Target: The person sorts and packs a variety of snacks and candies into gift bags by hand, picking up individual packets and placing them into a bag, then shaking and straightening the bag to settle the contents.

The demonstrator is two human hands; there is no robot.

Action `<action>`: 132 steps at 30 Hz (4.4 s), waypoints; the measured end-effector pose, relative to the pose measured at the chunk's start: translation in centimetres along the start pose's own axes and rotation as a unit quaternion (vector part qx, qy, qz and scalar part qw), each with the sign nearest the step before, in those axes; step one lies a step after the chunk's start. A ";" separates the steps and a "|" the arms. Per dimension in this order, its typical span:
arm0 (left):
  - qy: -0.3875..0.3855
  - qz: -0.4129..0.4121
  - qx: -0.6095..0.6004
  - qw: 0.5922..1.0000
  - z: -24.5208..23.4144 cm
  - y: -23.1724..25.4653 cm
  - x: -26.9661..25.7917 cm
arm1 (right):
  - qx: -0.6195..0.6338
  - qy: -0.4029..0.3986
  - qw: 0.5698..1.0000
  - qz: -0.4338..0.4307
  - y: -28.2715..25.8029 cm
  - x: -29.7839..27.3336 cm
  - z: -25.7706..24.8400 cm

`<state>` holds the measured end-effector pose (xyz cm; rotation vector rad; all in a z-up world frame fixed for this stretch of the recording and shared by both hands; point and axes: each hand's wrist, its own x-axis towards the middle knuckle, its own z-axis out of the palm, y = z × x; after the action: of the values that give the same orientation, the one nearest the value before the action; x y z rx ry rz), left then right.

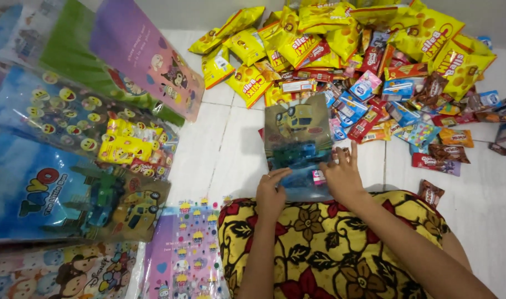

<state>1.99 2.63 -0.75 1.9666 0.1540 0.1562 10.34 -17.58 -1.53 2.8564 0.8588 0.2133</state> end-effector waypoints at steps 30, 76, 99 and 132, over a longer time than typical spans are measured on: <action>-0.025 -0.002 0.034 0.999 1.2 1.1 0.4 | 0.712 -0.065 0.571 0.405 7.0 -4.1 6.9; -0.067 -0.020 0.006 0.998 1.6 0.1 -0.3 | 0.517 0.260 0.672 0.462 14.6 -11.5 9.1; -0.091 -0.025 -0.004 0.996 2.1 -1.4 -0.2 | 0.244 0.000 0.884 0.399 18.5 -9.7 13.6; -0.054 -0.018 -0.012 0.998 1.4 0.6 -0.1 | 0.288 -0.063 0.906 0.304 16.0 -8.7 10.2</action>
<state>2.21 1.10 -0.79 1.9414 0.1155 0.0281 13.56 -36.61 -9.40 3.5573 -0.0515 -0.1993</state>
